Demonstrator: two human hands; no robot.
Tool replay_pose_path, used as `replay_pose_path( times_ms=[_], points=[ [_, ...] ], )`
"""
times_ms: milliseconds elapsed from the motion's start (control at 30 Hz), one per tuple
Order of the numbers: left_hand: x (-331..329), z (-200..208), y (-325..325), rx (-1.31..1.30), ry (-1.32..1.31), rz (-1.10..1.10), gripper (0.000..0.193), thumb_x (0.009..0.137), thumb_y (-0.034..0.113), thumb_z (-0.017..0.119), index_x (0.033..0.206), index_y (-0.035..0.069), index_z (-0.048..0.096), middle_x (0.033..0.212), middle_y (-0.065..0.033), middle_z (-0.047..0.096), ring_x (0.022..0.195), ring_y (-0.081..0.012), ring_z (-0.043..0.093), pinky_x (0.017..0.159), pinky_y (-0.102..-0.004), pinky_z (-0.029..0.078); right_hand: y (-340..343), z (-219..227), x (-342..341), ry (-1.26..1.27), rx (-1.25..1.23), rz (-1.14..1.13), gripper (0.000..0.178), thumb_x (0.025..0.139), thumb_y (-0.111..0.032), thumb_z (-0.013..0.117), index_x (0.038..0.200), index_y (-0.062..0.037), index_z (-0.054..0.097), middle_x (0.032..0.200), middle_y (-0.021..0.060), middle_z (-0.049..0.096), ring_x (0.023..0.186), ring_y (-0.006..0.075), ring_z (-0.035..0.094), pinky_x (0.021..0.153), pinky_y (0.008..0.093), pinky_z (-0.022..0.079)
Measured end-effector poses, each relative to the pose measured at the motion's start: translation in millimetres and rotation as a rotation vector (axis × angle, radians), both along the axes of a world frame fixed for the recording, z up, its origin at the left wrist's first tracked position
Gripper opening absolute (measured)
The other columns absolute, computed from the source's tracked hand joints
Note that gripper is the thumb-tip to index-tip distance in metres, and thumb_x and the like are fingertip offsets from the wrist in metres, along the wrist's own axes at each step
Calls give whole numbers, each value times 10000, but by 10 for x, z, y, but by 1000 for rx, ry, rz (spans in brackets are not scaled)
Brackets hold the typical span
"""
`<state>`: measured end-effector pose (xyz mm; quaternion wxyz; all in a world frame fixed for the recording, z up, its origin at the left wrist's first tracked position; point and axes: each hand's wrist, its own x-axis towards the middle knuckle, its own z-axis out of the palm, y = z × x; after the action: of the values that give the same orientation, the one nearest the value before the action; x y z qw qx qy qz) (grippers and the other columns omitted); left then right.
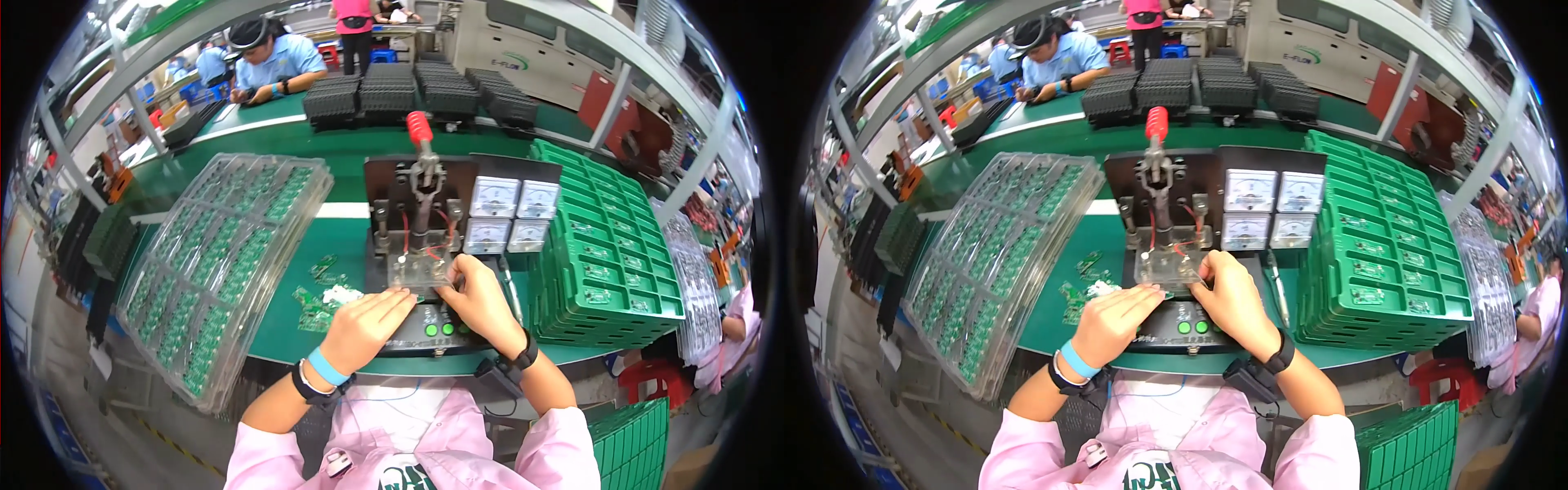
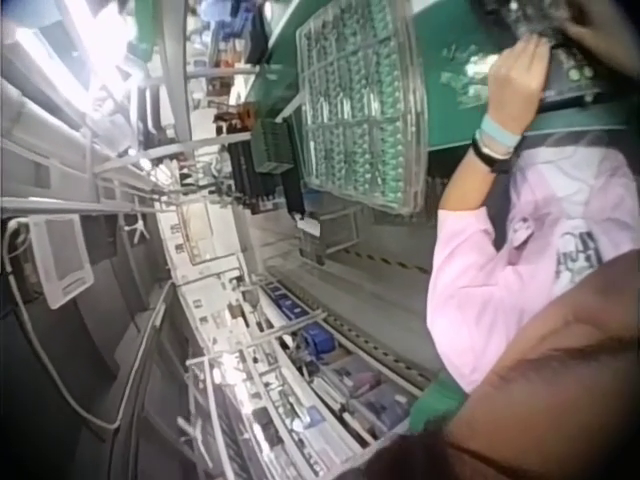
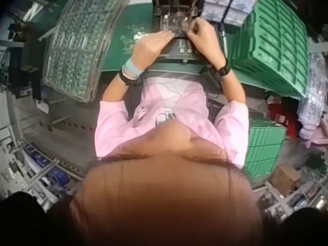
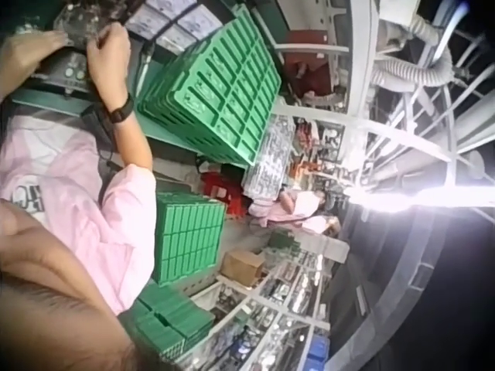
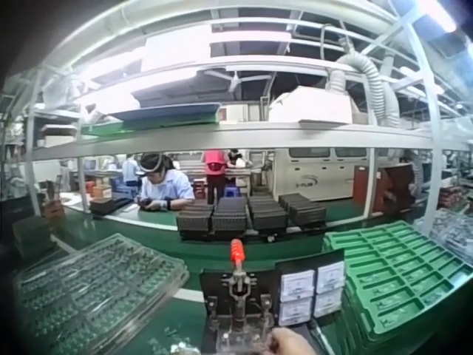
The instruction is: The person picks up a circuit board, places it into a testing machine, and pulls a lever. After pressing buttons on the machine, the person removes the circuit board and places it into a slot in a green tray.
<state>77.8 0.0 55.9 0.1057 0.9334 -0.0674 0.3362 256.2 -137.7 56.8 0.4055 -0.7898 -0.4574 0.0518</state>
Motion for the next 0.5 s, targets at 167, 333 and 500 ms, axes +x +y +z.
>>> replay_pose_path(
  times_ms=[167,333,500],
  points=[
    [244,-177,-115,26,78,96,351,793,31,607,1138,-29,624,1138,-173,665,1088,-315,642,908,-376,521,-567,181,10,-88,58,-77,194,798,-59,726,910,9,585,740,98,594,603,152,558,558,314,446],
    [215,-153,-228,21,189,75,447,838,167,640,1229,-38,567,1259,-203,594,1222,-354,547,1023,-442,433,-1197,644,-38,-88,-3,-118,201,809,-9,716,959,10,584,776,62,601,599,115,559,541,266,460],
    [212,-55,-220,-38,353,84,655,848,396,669,1294,-59,516,1394,-214,497,1352,-332,429,1092,-458,345,-1406,848,129,187,128,-162,224,839,5,693,1021,12,562,818,39,606,635,91,573,550,223,482]
  ],
)
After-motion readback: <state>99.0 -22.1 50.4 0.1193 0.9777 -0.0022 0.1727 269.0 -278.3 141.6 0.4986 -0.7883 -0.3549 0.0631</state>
